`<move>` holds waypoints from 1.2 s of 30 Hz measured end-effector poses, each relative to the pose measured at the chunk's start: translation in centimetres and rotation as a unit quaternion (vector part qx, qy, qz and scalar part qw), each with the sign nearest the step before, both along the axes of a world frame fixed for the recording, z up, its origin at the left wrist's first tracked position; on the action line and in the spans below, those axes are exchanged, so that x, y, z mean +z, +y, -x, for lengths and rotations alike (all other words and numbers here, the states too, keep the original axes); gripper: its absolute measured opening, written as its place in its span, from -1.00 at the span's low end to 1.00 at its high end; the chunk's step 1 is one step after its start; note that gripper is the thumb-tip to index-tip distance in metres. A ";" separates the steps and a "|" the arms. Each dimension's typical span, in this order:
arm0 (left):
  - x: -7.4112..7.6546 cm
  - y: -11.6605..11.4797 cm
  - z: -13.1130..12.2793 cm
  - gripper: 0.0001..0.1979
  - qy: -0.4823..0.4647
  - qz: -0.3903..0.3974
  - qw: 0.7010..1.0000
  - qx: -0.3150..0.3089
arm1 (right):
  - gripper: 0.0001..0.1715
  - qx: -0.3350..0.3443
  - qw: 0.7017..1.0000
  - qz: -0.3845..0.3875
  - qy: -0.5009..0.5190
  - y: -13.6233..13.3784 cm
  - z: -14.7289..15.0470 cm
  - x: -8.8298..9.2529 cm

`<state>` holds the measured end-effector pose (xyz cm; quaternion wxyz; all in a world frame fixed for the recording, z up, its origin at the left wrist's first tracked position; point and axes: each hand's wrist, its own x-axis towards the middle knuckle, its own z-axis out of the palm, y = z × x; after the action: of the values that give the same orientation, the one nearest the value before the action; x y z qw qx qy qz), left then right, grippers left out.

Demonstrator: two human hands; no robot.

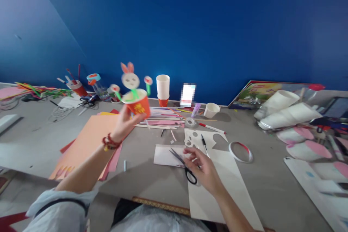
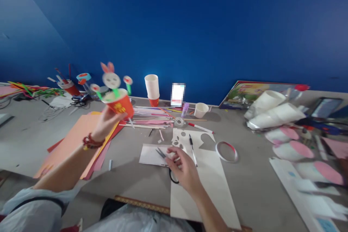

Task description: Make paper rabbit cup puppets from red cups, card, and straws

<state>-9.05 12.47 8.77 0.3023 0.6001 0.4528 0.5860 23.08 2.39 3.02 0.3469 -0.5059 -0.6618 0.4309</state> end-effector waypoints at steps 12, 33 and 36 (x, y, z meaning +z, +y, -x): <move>-3.7 -6.7 -6.5 -0.25 0.118 0.065 0.964 -0.230 | -0.33 -0.016 0.990 -0.121 0.070 1.0 5.2 0.8; -6.3 9.6 4.3 -0.11 0.118 0.080 0.960 0.239 | -0.42 -0.011 0.984 -0.080 0.159 1.1 2.8 1.2; -5.5 12.7 2.9 -0.06 0.122 0.064 0.961 0.239 | -0.42 -0.017 0.985 -0.082 0.153 1.0 2.6 0.9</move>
<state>-11.97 25.18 3.30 0.1340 0.5211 0.6528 0.5332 20.46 3.42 3.90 0.4915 -0.4148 -0.6259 0.4412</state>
